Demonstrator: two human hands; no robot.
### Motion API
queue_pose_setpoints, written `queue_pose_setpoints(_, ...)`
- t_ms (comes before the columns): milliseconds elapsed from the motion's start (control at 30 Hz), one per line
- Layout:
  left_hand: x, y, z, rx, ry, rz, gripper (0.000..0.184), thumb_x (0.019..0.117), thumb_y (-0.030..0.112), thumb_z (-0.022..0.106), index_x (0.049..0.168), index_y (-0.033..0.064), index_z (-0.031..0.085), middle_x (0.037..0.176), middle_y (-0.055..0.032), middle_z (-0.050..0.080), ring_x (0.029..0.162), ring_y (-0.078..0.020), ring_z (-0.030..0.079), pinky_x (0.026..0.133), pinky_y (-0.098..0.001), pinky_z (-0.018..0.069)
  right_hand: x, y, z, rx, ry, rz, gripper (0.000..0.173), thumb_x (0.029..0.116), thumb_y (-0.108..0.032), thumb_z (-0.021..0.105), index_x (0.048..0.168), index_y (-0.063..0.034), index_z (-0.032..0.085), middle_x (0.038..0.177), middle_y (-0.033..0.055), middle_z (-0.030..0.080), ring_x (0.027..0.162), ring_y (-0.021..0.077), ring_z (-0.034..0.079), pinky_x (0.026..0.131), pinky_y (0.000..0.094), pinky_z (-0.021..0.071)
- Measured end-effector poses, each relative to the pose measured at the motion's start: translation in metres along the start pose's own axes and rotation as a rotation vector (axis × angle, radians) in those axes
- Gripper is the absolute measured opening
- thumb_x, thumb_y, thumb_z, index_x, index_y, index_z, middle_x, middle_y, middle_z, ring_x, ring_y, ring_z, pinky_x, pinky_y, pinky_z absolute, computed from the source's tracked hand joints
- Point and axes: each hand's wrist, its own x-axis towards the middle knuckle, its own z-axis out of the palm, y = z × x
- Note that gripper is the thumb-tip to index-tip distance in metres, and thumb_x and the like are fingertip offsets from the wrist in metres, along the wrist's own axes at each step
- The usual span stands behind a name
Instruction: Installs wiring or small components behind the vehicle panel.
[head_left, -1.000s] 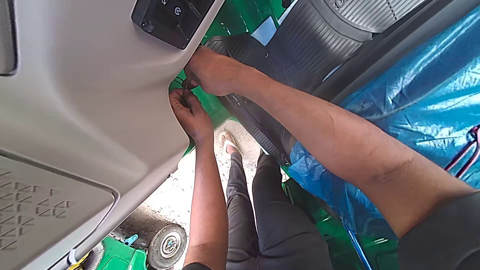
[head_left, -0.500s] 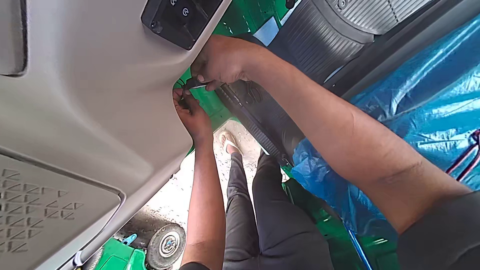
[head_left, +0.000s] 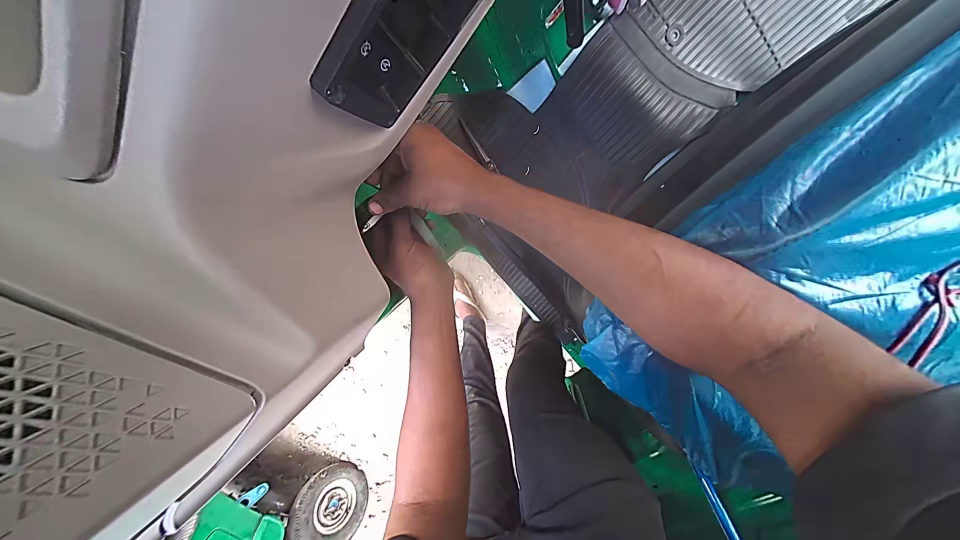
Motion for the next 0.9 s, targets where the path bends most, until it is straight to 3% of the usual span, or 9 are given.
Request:
queue_pose_setpoints(167, -0.008, 0.011, 0.015, -0.384, -0.101, -0.488, 0.028, 0.1101, 0.032, 0.040, 0.127, 0.0154, 0.055, 0.123, -0.0058, 0.063, 0.117, -0.0203, 0.061, 0.102, -0.0459, 0.0504, -0.001, 0.003, 0.001, -0.053, 0.092, 0.065, 0.042, 0.0690, -0.027, 0.095, 0.098, -0.0086, 0.071, 0.073, -0.0012, 0.064, 0.069, 0.0113, 0.060, 0.069, 0.0353, 0.0524)
queue_pose_setpoints(233, -0.013, 0.014, 0.024, -0.433, -0.146, -0.577, 0.034, 0.1105, 0.039, 0.035, 0.129, 0.0174, 0.053, 0.129, -0.0051, 0.060, 0.125, -0.0213, 0.057, 0.107, -0.0506, 0.0462, -0.001, 0.002, 0.000, -0.106, 0.101, 0.101, 0.045, 0.0697, -0.026, 0.094, 0.104, -0.0086, 0.070, 0.075, 0.0000, 0.064, 0.071, 0.0133, 0.060, 0.070, 0.0371, 0.0525)
queue_pose_setpoints(333, -0.020, 0.018, 0.031, -0.408, -0.159, -0.615, 0.033, 0.1097, 0.040, 0.037, 0.129, 0.0185, 0.054, 0.132, -0.0049, 0.059, 0.127, -0.0221, 0.055, 0.106, -0.0535, 0.0456, 0.000, 0.006, -0.003, -0.175, 0.135, 0.141, 0.035, 0.0688, -0.022, 0.090, 0.096, -0.0116, 0.071, 0.084, 0.0016, 0.067, 0.079, 0.0159, 0.063, 0.072, 0.0413, 0.0534)
queue_pose_setpoints(433, -0.016, 0.020, 0.026, -0.336, -0.201, -0.520, 0.027, 0.1100, 0.031, 0.037, 0.121, 0.0148, 0.056, 0.119, -0.0067, 0.063, 0.110, -0.0216, 0.062, 0.097, -0.0478, 0.0519, 0.004, 0.009, -0.010, -0.190, 0.091, 0.118, 0.041, 0.0702, -0.039, 0.092, 0.096, -0.0146, 0.072, 0.090, -0.0012, 0.071, 0.087, 0.0125, 0.066, 0.081, 0.0399, 0.0553)
queue_pose_setpoints(533, -0.006, 0.022, 0.011, -0.222, -0.269, -0.391, 0.023, 0.1099, 0.026, 0.040, 0.119, 0.0137, 0.058, 0.108, -0.0051, 0.064, 0.094, -0.0182, 0.064, 0.086, -0.0397, 0.0556, 0.004, 0.001, -0.026, -0.294, -0.114, 0.116, 0.042, 0.0891, -0.054, 0.075, 0.104, -0.0147, 0.073, 0.100, -0.0007, 0.072, 0.094, 0.0116, 0.067, 0.087, 0.0398, 0.0545)
queue_pose_setpoints(600, 0.001, 0.024, 0.001, -0.137, -0.258, -0.370, 0.021, 0.1097, 0.028, 0.045, 0.120, 0.0164, 0.059, 0.104, -0.0016, 0.066, 0.093, -0.0157, 0.065, 0.085, -0.0375, 0.0561, 0.005, -0.005, -0.039, -0.439, -0.247, 0.093, 0.033, 0.1046, -0.042, 0.057, 0.112, -0.0141, 0.073, 0.111, 0.0033, 0.070, 0.104, 0.0150, 0.065, 0.093, 0.0422, 0.0512)
queue_pose_setpoints(700, 0.005, 0.026, -0.009, -0.035, -0.240, -0.323, 0.017, 0.1081, 0.022, 0.048, 0.116, 0.0148, 0.061, 0.101, -0.0016, 0.066, 0.088, -0.0143, 0.065, 0.078, -0.0343, 0.0572, 0.008, -0.005, -0.044, -0.597, -0.322, 0.040, 0.020, 0.1010, -0.027, 0.064, 0.115, -0.0165, 0.073, 0.119, 0.0061, 0.069, 0.115, 0.0210, 0.062, 0.098, 0.0466, 0.0493)
queue_pose_setpoints(767, 0.005, 0.026, -0.014, 0.025, -0.230, -0.246, 0.015, 0.1059, 0.016, 0.052, 0.114, 0.0109, 0.063, 0.103, -0.0040, 0.068, 0.085, -0.0154, 0.066, 0.073, -0.0337, 0.0583, 0.009, -0.002, -0.038, -0.600, -0.292, 0.022, 0.020, 0.0976, -0.031, 0.070, 0.111, -0.0158, 0.074, 0.112, 0.0041, 0.070, 0.108, 0.0185, 0.064, 0.094, 0.0428, 0.0506)
queue_pose_setpoints(900, 0.004, 0.026, -0.015, 0.202, -0.130, -0.039, 0.014, 0.1008, 0.008, 0.061, 0.115, 0.0073, 0.060, 0.100, -0.0074, 0.069, 0.084, -0.0183, 0.069, 0.069, -0.0340, 0.0596, 0.010, -0.001, -0.035, -0.624, -0.253, -0.028, 0.019, 0.0992, -0.032, 0.068, 0.106, -0.0155, 0.074, 0.106, 0.0013, 0.072, 0.105, 0.0156, 0.065, 0.096, 0.0396, 0.0494)
